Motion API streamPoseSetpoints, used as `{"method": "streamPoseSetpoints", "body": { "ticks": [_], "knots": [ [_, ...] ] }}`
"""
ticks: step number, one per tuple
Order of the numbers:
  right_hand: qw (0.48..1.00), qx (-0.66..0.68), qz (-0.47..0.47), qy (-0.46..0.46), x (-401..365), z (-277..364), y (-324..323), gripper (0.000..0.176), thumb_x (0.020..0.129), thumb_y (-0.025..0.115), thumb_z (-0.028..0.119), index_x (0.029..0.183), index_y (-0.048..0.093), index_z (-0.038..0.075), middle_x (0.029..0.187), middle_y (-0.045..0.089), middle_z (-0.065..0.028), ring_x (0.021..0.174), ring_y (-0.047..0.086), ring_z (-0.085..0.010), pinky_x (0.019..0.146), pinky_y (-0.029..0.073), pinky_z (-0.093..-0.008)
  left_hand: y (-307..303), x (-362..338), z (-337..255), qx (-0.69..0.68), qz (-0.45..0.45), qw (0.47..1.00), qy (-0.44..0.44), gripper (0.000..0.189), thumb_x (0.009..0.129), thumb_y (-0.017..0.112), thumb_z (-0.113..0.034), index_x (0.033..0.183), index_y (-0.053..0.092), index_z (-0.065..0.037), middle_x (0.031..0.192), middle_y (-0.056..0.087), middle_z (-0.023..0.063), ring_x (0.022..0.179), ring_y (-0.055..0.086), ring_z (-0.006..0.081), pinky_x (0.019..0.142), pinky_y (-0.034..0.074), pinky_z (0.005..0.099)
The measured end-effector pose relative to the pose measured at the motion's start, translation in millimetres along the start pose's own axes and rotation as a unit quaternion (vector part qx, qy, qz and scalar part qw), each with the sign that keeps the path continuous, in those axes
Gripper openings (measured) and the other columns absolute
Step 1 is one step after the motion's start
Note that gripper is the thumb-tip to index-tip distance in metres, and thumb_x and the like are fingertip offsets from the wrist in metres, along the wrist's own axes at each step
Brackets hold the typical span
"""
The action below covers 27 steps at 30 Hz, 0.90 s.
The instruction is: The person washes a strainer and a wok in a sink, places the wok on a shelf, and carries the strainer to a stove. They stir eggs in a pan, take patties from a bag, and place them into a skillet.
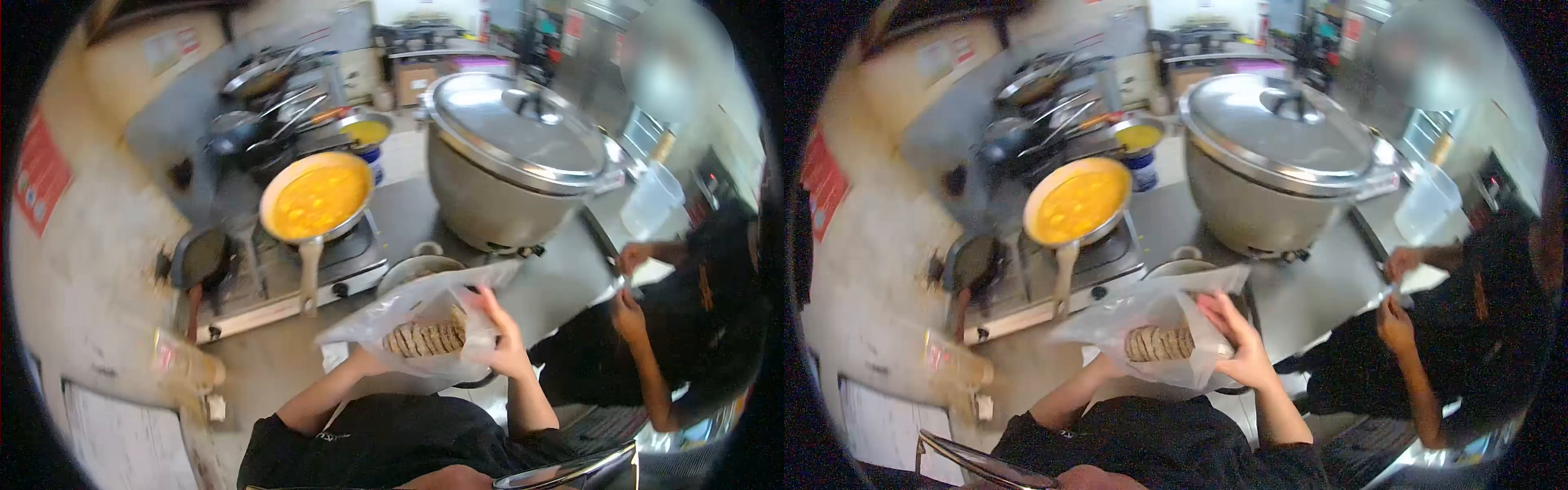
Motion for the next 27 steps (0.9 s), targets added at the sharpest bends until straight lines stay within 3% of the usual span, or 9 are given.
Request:
{"method": "streamPoseSetpoints", "body": {
  "ticks": [3,7,9,10,15,18,21,23,27],
  "knots": [
    [0.953,-0.116,0.204,0.193,13.0,-51.4,41.0,0.085,0.062,0.076,0.017,0.132,0.029,0.003,0.125,0.043,-0.0113,0.114,0.040,-0.0165,0.096,0.031,-0.0291,-23.4,-54.9,13.7,-0.121,-0.111,0.985,-0.059,0.075,0.055,0.081,-0.021,0.117,0.045,0.000,0.109,0.054,0.0088,0.100,0.051,0.0173,0.091,0.039,0.0324],
    [0.930,-0.059,0.300,0.204,22.1,-91.0,110.9,0.077,0.063,0.075,0.020,0.127,0.037,0.001,0.121,0.048,-0.0094,0.110,0.044,-0.0171,0.095,0.032,-0.0307,-53.2,-135.1,12.7,-0.082,-0.233,0.961,-0.125,0.073,0.056,0.080,-0.017,0.117,0.046,0.000,0.112,0.052,0.0109,0.102,0.049,0.0163,0.090,0.039,0.0322],
    [0.924,-0.054,0.332,0.181,32.9,-93.7,150.4,0.074,0.064,0.073,0.017,0.127,0.038,0.002,0.122,0.047,-0.0087,0.111,0.043,-0.0165,0.096,0.031,-0.0306,-63.5,-172.0,-4.9,-0.119,-0.311,0.933,-0.133,0.074,0.049,0.084,-0.028,0.111,0.051,-0.002,0.115,0.050,0.0098,0.107,0.045,0.0205,0.093,0.035,0.0360],
    [0.912,-0.032,0.359,0.194,37.1,-103.8,168.8,0.073,0.064,0.072,0.014,0.127,0.038,0.002,0.122,0.047,-0.0083,0.111,0.042,-0.0156,0.096,0.031,-0.0303,-60.4,-189.2,7.5,-0.121,-0.228,0.953,-0.161,0.076,0.055,0.080,-0.021,0.119,0.044,-0.003,0.119,0.047,0.0092,0.111,0.042,0.0207,0.094,0.033,0.0350],
    [0.852,0.091,0.473,0.205,47.2,-112.4,267.4,0.074,0.061,0.076,0.009,0.125,0.040,0.002,0.104,0.058,-0.0069,0.094,0.052,-0.0133,0.084,0.041,-0.0286,-68.3,-255.6,6.1,-0.072,-0.223,0.949,-0.209,0.082,0.053,0.081,-0.025,0.122,0.041,-0.005,0.118,0.047,0.0092,0.109,0.043,0.0222,0.093,0.035,0.0352],
    [0.821,0.128,0.508,0.229,49.6,-115.4,311.9,0.069,0.062,0.074,0.006,0.123,0.043,0.002,0.095,0.060,-0.0066,0.088,0.055,-0.0129,0.080,0.044,-0.0288,-85.1,-280.4,-6.3,-0.035,-0.279,0.937,-0.206,0.086,0.052,0.082,-0.027,0.123,0.039,-0.005,0.115,0.048,0.0105,0.108,0.043,0.0211,0.091,0.036,0.0347],
    [0.808,0.172,0.518,0.222,45.2,-111.9,350.6,0.052,0.065,0.072,0.004,0.112,0.051,0.002,0.094,0.061,-0.0057,0.087,0.056,-0.0126,0.078,0.044,-0.0280,-105.8,-290.1,-27.3,-0.241,-0.361,0.893,-0.120,0.084,0.054,0.082,-0.023,0.123,0.037,-0.004,0.112,0.050,0.0119,0.106,0.046,0.0209,0.089,0.037,0.0342],
    [0.828,0.140,0.498,0.215,43.7,-128.8,371.1,0.052,0.064,0.071,0.006,0.112,0.052,0.001,0.098,0.059,-0.0041,0.089,0.053,-0.0101,0.079,0.043,-0.0263,-113.1,-299.9,-14.4,-0.124,-0.435,0.856,-0.250,0.085,0.055,0.081,-0.021,0.123,0.034,-0.002,0.111,0.050,0.0123,0.103,0.049,0.0203,0.087,0.039,0.0334],
    [0.848,0.122,0.479,0.191,46.2,-142.4,399.4,0.037,0.067,0.071,0.007,0.101,0.057,0.002,0.094,0.059,-0.0006,0.085,0.053,-0.0085,0.076,0.044,-0.0254,-118.9,-314.3,2.8,-0.098,-0.506,0.815,-0.263,0.060,0.063,0.075,-0.011,0.113,0.045,0.003,0.099,0.058,0.0096,0.090,0.056,0.0181,0.079,0.044,0.0315]
  ]
}}
Point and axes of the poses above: each hand's wrist, its own x-axis towards the middle knuckle, its own y-axis out of the palm, z = x × y, the point moved 6 cm from there along x, towards the middle knuckle
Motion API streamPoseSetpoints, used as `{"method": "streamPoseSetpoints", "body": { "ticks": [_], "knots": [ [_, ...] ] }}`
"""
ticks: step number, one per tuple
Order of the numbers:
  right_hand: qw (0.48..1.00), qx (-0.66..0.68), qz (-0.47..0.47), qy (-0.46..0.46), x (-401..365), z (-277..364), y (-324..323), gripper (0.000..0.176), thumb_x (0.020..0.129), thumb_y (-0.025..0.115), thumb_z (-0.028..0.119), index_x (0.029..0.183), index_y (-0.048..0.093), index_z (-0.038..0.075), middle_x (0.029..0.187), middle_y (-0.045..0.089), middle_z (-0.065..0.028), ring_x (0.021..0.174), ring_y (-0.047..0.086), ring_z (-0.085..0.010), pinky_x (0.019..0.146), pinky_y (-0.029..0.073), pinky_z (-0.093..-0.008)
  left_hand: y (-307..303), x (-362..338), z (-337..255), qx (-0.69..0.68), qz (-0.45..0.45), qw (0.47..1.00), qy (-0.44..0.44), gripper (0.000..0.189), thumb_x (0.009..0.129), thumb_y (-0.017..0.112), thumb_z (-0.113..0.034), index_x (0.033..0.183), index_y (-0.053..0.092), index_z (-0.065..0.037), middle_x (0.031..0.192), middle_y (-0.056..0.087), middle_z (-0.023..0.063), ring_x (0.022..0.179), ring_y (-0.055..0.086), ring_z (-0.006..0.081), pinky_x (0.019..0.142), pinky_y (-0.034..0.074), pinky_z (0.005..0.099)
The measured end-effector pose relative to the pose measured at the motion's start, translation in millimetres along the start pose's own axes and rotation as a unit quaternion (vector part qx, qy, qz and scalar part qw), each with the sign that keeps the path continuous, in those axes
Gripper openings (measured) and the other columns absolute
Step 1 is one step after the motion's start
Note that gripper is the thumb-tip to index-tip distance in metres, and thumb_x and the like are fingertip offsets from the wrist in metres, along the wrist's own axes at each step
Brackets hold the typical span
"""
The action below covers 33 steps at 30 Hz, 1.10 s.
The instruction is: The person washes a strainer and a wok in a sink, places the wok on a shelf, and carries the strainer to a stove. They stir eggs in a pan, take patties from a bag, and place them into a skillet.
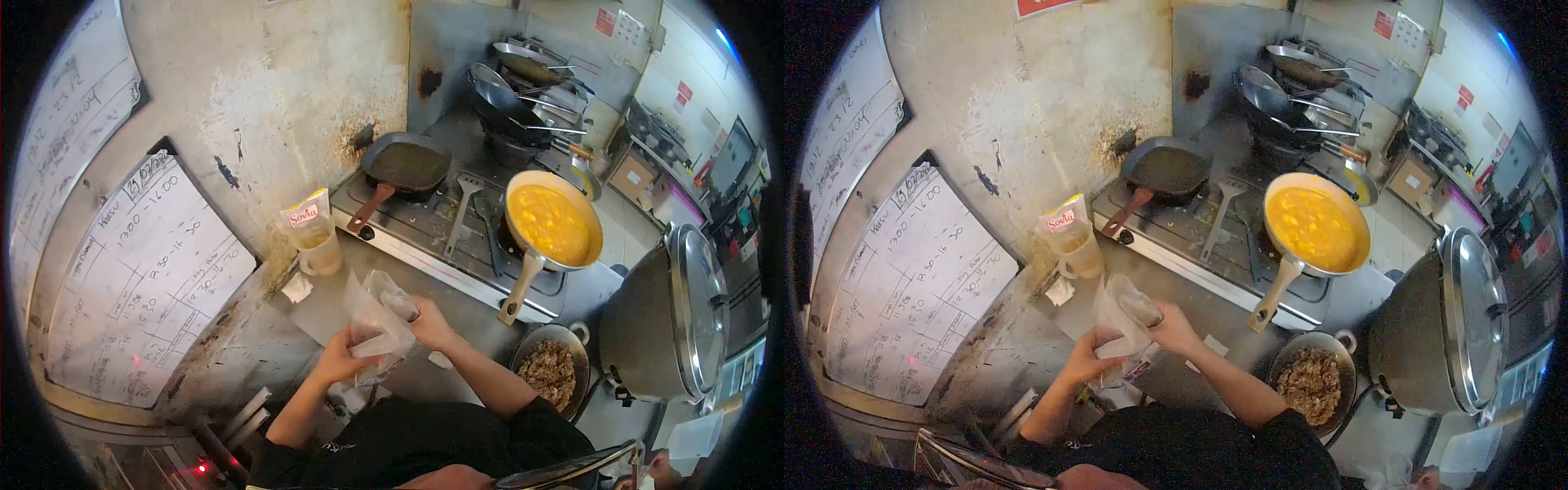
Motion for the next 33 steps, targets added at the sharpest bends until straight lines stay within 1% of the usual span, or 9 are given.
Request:
{"method": "streamPoseSetpoints", "body": {
  "ticks": [4,7,12,16,18,22,26,28,33],
  "knots": [
    [0.999,-0.028,-0.006,0.032,24.3,-4.9,1.8,0.042,0.069,0.069,0.005,0.108,0.052,0.002,0.091,0.059,0.0006,0.083,0.054,-0.0104,0.075,0.044,-0.0254,-32.6,21.8,22.5,0.088,-0.072,0.993,-0.015,0.043,0.067,0.069,-0.004,0.105,0.051,0.003,0.093,0.060,0.0090,0.082,0.058,0.0172,0.073,0.047,0.0307],
    [0.998,0.059,0.006,-0.015,35.2,33.0,-1.8,0.056,0.068,0.061,-0.007,0.119,0.039,0.004,0.091,0.058,-0.0018,0.082,0.056,-0.0117,0.074,0.045,-0.0256,-56.0,47.6,45.2,-0.193,-0.108,0.973,-0.063,0.029,0.076,0.055,-0.002,0.105,0.054,-0.002,0.091,0.061,0.0062,0.079,0.058,0.0145,0.070,0.047,0.0280],
    [0.995,0.091,0.003,0.040,80.7,40.2,-46.6,0.049,0.065,0.063,-0.008,0.111,0.048,0.001,0.093,0.059,-0.0052,0.081,0.059,-0.0132,0.072,0.048,-0.0261,-44.6,103.1,39.8,-0.332,-0.130,0.932,-0.065,0.048,0.082,0.055,-0.013,0.127,0.037,-0.007,0.110,0.052,0.0048,0.098,0.051,0.0158,0.082,0.043,0.0304],
    [0.996,0.043,-0.020,0.075,107.0,65.0,-81.1,0.036,0.065,0.067,-0.001,0.099,0.056,0.000,0.091,0.060,-0.0044,0.080,0.058,-0.0123,0.072,0.047,-0.0248,-17.7,133.8,-4.3,-0.441,-0.128,0.888,-0.006,0.054,0.085,0.051,-0.010,0.134,0.027,-0.010,0.124,0.041,0.0068,0.108,0.043,0.0165,0.092,0.035,0.0322],
    [0.993,-0.094,-0.009,0.069,115.6,76.2,-87.5,0.039,0.065,0.071,0.008,0.099,0.056,-0.001,0.084,0.060,-0.0058,0.072,0.057,-0.0114,0.063,0.047,-0.0236,-23.5,144.5,-20.4,-0.392,-0.159,0.898,0.117,0.055,0.085,0.050,-0.009,0.134,0.025,-0.011,0.124,0.041,0.0071,0.109,0.043,0.0171,0.091,0.037,0.0325],
    [0.990,-0.113,-0.018,0.077,118.3,90.8,-84.2,0.038,0.063,0.075,0.015,0.094,0.059,0.001,0.080,0.059,-0.0027,0.069,0.054,-0.0092,0.062,0.044,-0.0231,-20.0,156.0,-40.5,-0.468,-0.149,0.870,0.040,0.044,0.084,0.049,-0.004,0.125,0.035,-0.010,0.110,0.047,0.0052,0.094,0.051,0.0167,0.079,0.045,0.0306],
    [0.986,-0.140,-0.042,0.084,127.6,74.7,-101.5,0.036,0.064,0.075,0.017,0.093,0.060,0.001,0.081,0.060,-0.0033,0.071,0.054,-0.0091,0.064,0.044,-0.0232,-25.4,163.6,-41.9,-0.419,-0.185,0.888,0.037,0.042,0.083,0.050,-0.002,0.122,0.039,-0.010,0.111,0.049,0.0059,0.098,0.050,0.0173,0.083,0.041,0.0302],
    [0.974,-0.223,-0.031,0.019,127.1,83.5,-97.1,0.036,0.065,0.075,0.021,0.093,0.062,0.002,0.081,0.061,-0.0034,0.071,0.054,-0.0088,0.065,0.044,-0.0234,-32.5,171.7,-40.4,-0.442,-0.145,0.872,0.151,0.029,0.079,0.052,0.003,0.104,0.044,-0.010,0.096,0.051,0.0021,0.081,0.053,0.0120,0.062,0.047,0.0252],
    [0.983,-0.179,0.016,0.036,135.6,92.1,-84.8,0.039,0.066,0.075,0.025,0.094,0.062,0.002,0.078,0.061,-0.0026,0.070,0.054,-0.0084,0.065,0.044,-0.0235,-36.0,175.6,-29.4,-0.430,-0.196,0.868,0.155,0.029,0.077,0.051,0.007,0.100,0.044,-0.010,0.095,0.051,0.0016,0.085,0.051,0.0111,0.067,0.046,0.0247]
  ]
}}
Point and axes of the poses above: each hand's wrist, its own x-axis towards the middle knuckle, its own y-axis out of the palm, z = x × y, the point moved 6 cm from there along x, towards the middle knuckle
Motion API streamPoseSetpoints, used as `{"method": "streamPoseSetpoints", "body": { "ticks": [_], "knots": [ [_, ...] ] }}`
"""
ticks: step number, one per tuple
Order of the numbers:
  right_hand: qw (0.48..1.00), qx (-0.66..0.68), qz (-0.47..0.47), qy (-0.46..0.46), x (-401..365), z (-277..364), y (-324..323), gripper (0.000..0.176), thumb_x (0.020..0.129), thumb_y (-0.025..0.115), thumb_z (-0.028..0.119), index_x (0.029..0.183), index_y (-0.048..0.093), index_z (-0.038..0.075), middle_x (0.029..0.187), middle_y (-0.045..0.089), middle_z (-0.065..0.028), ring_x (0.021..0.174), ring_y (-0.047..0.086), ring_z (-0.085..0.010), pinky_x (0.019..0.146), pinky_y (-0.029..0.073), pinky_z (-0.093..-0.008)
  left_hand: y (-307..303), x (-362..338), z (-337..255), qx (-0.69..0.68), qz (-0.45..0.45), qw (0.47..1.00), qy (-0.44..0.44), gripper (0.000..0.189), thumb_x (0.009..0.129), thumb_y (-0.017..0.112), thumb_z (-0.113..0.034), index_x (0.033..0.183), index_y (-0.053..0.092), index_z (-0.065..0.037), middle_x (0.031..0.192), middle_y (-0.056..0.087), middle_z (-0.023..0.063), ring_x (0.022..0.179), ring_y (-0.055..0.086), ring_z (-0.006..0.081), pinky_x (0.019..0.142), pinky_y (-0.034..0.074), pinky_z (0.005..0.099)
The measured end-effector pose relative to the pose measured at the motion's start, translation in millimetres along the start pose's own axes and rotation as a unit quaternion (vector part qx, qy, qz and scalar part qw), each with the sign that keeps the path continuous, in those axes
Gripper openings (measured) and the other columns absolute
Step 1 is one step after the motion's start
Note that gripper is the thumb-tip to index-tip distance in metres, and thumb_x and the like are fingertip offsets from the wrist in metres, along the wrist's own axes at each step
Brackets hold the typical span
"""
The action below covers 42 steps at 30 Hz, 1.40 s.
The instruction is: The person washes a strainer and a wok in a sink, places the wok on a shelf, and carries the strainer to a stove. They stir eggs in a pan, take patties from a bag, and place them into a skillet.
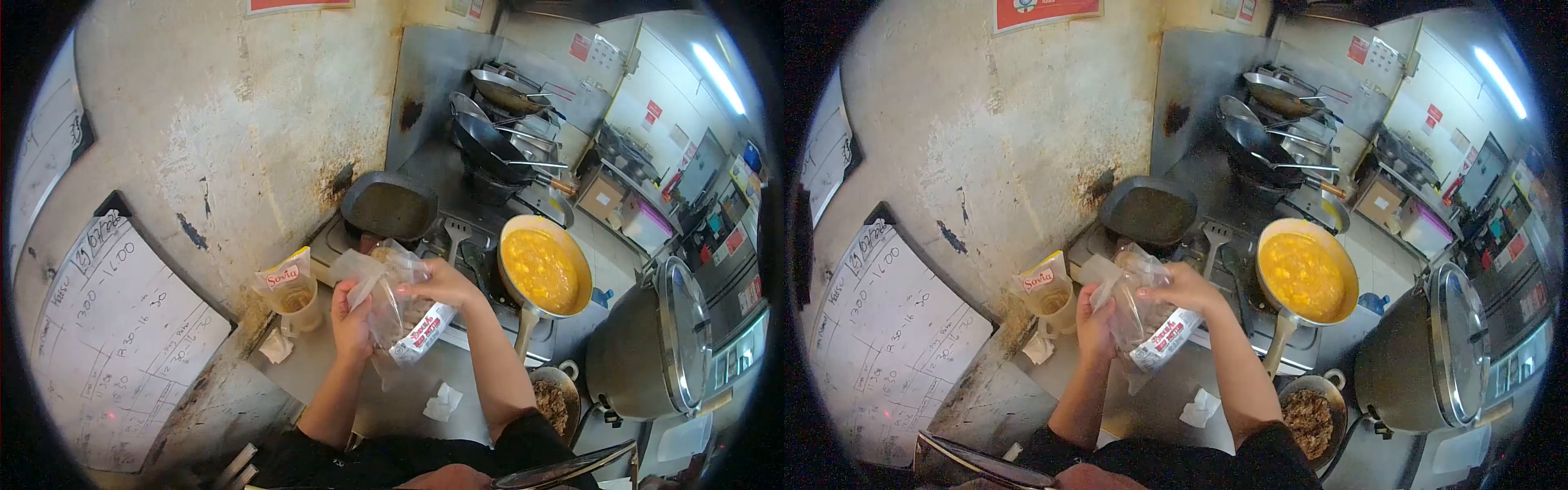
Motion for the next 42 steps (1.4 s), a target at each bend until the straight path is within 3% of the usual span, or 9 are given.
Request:
{"method": "streamPoseSetpoints", "body": {
  "ticks": [5,8,14,19,21,26,32,38,42],
  "knots": [
    [0.998,-0.029,-0.043,0.047,13.5,6.5,-11.8,0.032,0.065,0.074,0.024,0.087,0.064,0.001,0.071,0.061,-0.0021,0.063,0.053,-0.0074,0.060,0.043,-0.0224,30.8,-1.4,-22.0,-0.026,-0.061,0.994,0.088,0.036,0.070,0.053,0.011,0.101,0.047,-0.007,0.101,0.049,0.0033,0.094,0.049,0.0135,0.078,0.042,0.0249],
    [0.997,0.010,-0.063,0.051,31.2,-24.7,-42.5,0.020,0.070,0.068,0.018,0.080,0.064,0.001,0.064,0.059,-0.0010,0.055,0.051,-0.0072,0.049,0.039,-0.0210,40.8,15.8,-8.9,0.241,0.012,0.941,0.236,0.041,0.062,0.058,0.010,0.097,0.055,-0.010,0.113,0.042,0.0067,0.103,0.045,0.0199,0.091,0.034,0.0287],
    [0.994,0.004,-0.074,0.080,56.4,-49.7,-106.0,0.014,0.071,0.061,0.011,0.078,0.063,0.000,0.061,0.056,-0.0016,0.049,0.049,-0.0073,0.042,0.035,-0.0203,70.5,31.0,37.1,0.372,0.004,0.885,0.280,0.031,0.065,0.068,-0.005,0.094,0.059,-0.011,0.118,0.034,0.0118,0.106,0.043,0.0271,0.092,0.033,0.0321],
    [0.990,0.016,-0.115,0.081,72.6,-54.0,-133.4,0.015,0.069,0.062,0.012,0.078,0.063,0.000,0.063,0.058,-0.0027,0.050,0.050,-0.0094,0.043,0.037,-0.0233,97.2,44.0,47.1,0.261,0.075,0.937,0.219,0.026,0.069,0.069,-0.018,0.093,0.061,-0.010,0.119,0.038,0.0156,0.112,0.040,0.0288,0.095,0.030,0.0344],
    [0.990,0.017,-0.110,0.092,83.4,-68.8,-142.5,0.017,0.069,0.063,0.014,0.078,0.063,0.000,0.067,0.059,-0.0038,0.053,0.053,-0.0115,0.047,0.040,-0.0256,104.7,54.7,43.0,0.400,0.025,0.860,0.317,0.023,0.069,0.069,-0.018,0.089,0.062,-0.010,0.122,0.040,0.0170,0.107,0.044,0.0307,0.092,0.032,0.0329],
    [0.982,0.047,-0.138,0.117,97.5,-95.9,-157.3,0.019,0.068,0.064,0.017,0.077,0.063,0.000,0.068,0.060,-0.0057,0.056,0.055,-0.0138,0.051,0.042,-0.0269,125.8,65.8,48.2,0.567,0.045,0.782,0.254,0.032,0.069,0.065,-0.040,0.094,0.060,-0.020,0.121,0.048,0.0066,0.110,0.035,0.0363,0.082,0.025,0.0520],
    [0.974,0.029,-0.156,0.161,108.0,-113.1,-169.0,0.021,0.066,0.066,0.016,0.075,0.062,-0.003,0.068,0.059,-0.0075,0.056,0.055,-0.0162,0.050,0.042,-0.0284,129.2,84.0,66.2,0.626,0.079,0.765,0.129,0.060,0.067,0.064,-0.037,0.117,0.042,-0.011,0.118,0.048,0.0100,0.104,0.039,0.0361,0.078,0.029,0.0488],
    [0.960,-0.032,-0.135,0.243,133.5,-128.9,-169.8,0.022,0.065,0.066,0.014,0.075,0.062,-0.005,0.070,0.060,-0.0109,0.058,0.058,-0.0208,0.050,0.044,-0.0340,123.1,103.3,100.5,0.739,0.029,0.651,0.170,0.047,0.072,0.059,-0.021,0.116,0.047,-0.009,0.103,0.047,0.0120,0.102,0.041,0.0348,0.081,0.036,0.0451],
    [0.964,-0.021,-0.139,0.224,148.9,-142.3,-171.2,0.016,0.067,0.065,0.014,0.069,0.063,-0.002,0.063,0.059,-0.0089,0.052,0.055,-0.0185,0.046,0.043,-0.0322,120.4,104.7,98.9,0.733,0.015,0.655,0.182,0.040,0.075,0.056,-0.020,0.112,0.050,-0.008,0.106,0.044,0.0129,0.101,0.041,0.0362,0.080,0.036,0.0450]
  ]
}}
Point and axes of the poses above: each hand's wrist, its own x-axis towards the middle knuckle, its own y-axis out of the palm, z = x × y, the point moved 6 cm from there along x, towards the middle knuckle
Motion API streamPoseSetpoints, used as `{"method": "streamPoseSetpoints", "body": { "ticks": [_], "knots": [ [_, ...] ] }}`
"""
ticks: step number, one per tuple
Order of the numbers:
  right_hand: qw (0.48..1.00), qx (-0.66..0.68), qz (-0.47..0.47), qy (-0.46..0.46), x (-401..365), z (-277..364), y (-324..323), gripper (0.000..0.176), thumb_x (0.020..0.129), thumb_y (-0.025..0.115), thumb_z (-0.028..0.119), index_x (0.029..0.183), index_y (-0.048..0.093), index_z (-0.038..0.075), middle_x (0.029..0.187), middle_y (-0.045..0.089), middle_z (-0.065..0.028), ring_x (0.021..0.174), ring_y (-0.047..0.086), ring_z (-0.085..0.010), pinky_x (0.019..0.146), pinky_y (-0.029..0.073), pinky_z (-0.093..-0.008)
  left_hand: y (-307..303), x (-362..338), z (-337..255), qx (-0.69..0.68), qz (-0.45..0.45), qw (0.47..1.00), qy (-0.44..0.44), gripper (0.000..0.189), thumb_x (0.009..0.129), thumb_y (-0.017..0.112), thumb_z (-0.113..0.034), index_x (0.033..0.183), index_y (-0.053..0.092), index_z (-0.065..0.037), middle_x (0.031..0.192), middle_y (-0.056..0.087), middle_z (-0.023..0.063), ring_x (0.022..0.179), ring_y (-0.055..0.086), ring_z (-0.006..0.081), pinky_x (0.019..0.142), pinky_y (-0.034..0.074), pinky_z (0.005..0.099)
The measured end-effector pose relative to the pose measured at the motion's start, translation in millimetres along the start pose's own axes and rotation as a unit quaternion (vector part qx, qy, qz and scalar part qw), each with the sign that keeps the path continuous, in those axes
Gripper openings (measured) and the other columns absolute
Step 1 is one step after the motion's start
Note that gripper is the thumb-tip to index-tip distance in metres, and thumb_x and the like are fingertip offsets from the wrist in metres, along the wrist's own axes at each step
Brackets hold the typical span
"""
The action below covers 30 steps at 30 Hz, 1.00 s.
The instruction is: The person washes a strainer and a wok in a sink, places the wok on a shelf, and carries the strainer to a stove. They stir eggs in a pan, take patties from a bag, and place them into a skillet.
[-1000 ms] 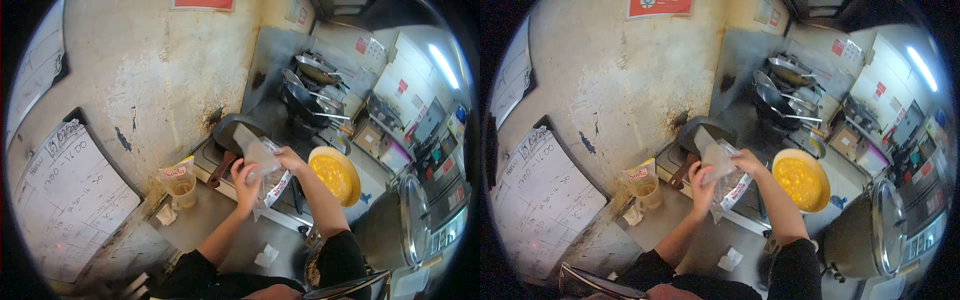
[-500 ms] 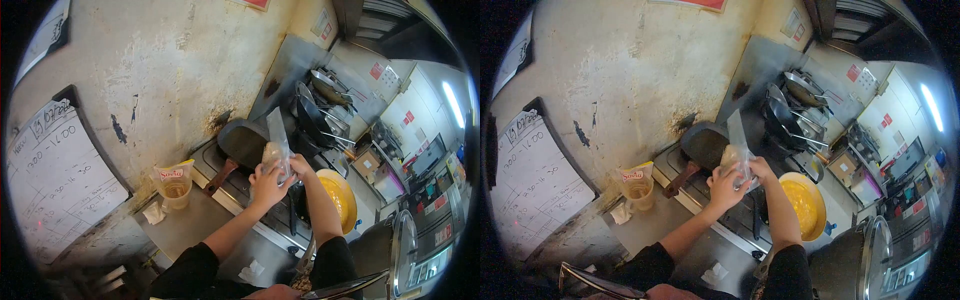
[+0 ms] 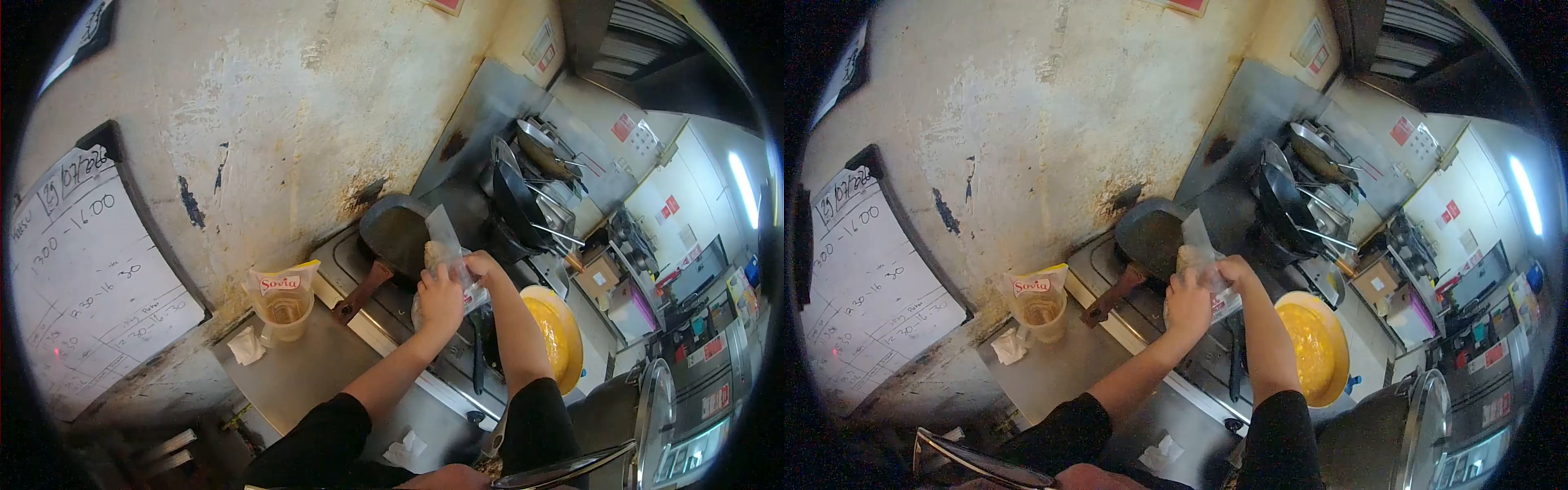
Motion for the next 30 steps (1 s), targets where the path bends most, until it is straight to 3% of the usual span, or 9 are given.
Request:
{"method": "streamPoseSetpoints", "body": {
  "ticks": [2,9,12,14,17,24,26,30],
  "knots": [
    [0.999,-0.032,-0.018,-0.005,4.9,0.6,-0.4,0.021,0.065,0.064,0.012,0.070,0.061,-0.008,0.066,0.059,-0.0133,0.055,0.056,-0.0219,0.047,0.042,-0.0362,-0.4,0.4,1.6,-0.006,-0.005,1.000,-0.004,0.038,0.075,0.055,-0.020,0.111,0.050,-0.007,0.107,0.042,0.0140,0.101,0.041,0.0382,0.082,0.036,0.0452],
    [0.985,-0.153,-0.077,-0.018,8.8,-0.3,-5.1,0.023,0.067,0.061,0.013,0.070,0.061,-0.009,0.066,0.059,-0.0136,0.055,0.055,-0.0212,0.047,0.040,-0.0372,3.5,5.7,1.7,0.027,-0.021,0.999,-0.018,0.036,0.075,0.055,-0.019,0.109,0.052,-0.008,0.107,0.040,0.0152,0.104,0.037,0.0408,0.085,0.035,0.0465],
    [0.990,-0.137,-0.022,-0.039,1.9,2.4,-3.1,0.024,0.068,0.062,0.016,0.072,0.062,-0.007,0.070,0.060,-0.0125,0.060,0.056,-0.0208,0.050,0.041,-0.0355,-0.6,9.8,7.5,-0.009,-0.029,0.999,-0.023,0.032,0.077,0.054,-0.017,0.108,0.053,-0.009,0.107,0.039,0.0146,0.104,0.037,0.0394,0.085,0.035,0.0458],
    [0.997,-0.014,0.059,0.039,-16.1,3.5,1.7,0.025,0.066,0.065,0.018,0.074,0.063,-0.006,0.073,0.062,-0.0110,0.063,0.057,-0.0208,0.052,0.043,-0.0351,-0.8,12.9,10.1,-0.078,-0.025,0.996,-0.017,0.025,0.080,0.044,-0.014,0.101,0.055,-0.005,0.107,0.041,0.0159,0.105,0.037,0.0408,0.082,0.037,0.0476],
    [0.997,-0.076,0.018,0.024,-17.4,5.3,3.8,0.013,0.066,0.063,0.009,0.072,0.063,-0.002,0.069,0.060,-0.0090,0.056,0.056,-0.0210,0.047,0.042,-0.0337,-1.6,10.4,7.9,-0.042,-0.059,0.997,-0.007,0.023,0.079,0.045,-0.013,0.098,0.056,-0.006,0.107,0.041,0.0155,0.103,0.039,0.0399,0.082,0.038,0.0464],
    [0.997,-0.030,-0.056,0.032,-12.5,0.9,8.4,0.017,0.065,0.063,0.011,0.072,0.061,-0.004,0.069,0.059,-0.0119,0.058,0.058,-0.0226,0.050,0.044,-0.0362,-5.0,14.0,3.6,-0.061,-0.031,0.998,-0.012,0.022,0.079,0.046,-0.011,0.097,0.055,-0.004,0.104,0.041,0.0157,0.102,0.040,0.0382,0.083,0.038,0.0451],
    [0.994,-0.030,-0.098,0.046,-12.2,-0.1,4.9,0.017,0.065,0.063,0.012,0.071,0.061,-0.004,0.068,0.058,-0.0128,0.057,0.058,-0.0229,0.049,0.044,-0.0366,-12.5,11.5,6.2,-0.114,-0.057,0.989,-0.070,0.024,0.080,0.046,-0.012,0.101,0.054,-0.005,0.103,0.042,0.0163,0.100,0.041,0.0350,0.083,0.038,0.0415],
    [0.997,-0.012,-0.053,0.049,-42.7,21.8,12.1,0.029,0.062,0.067,0.014,0.076,0.060,-0.010,0.069,0.059,-0.0150,0.057,0.059,-0.0246,0.049,0.045,-0.0365,-9.9,9.9,1.8,-0.040,-0.057,0.998,-0.006,0.023,0.079,0.047,-0.012,0.100,0.055,-0.005,0.102,0.042,0.0167,0.099,0.042,0.0346,0.084,0.038,0.0406]
  ]
}}
Point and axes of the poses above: each hand's wrist, its own x-axis towards the middle knuckle, its own y-axis out of the palm, z = x × y, the point moved 6 cm from there along x, towards the middle knuckle
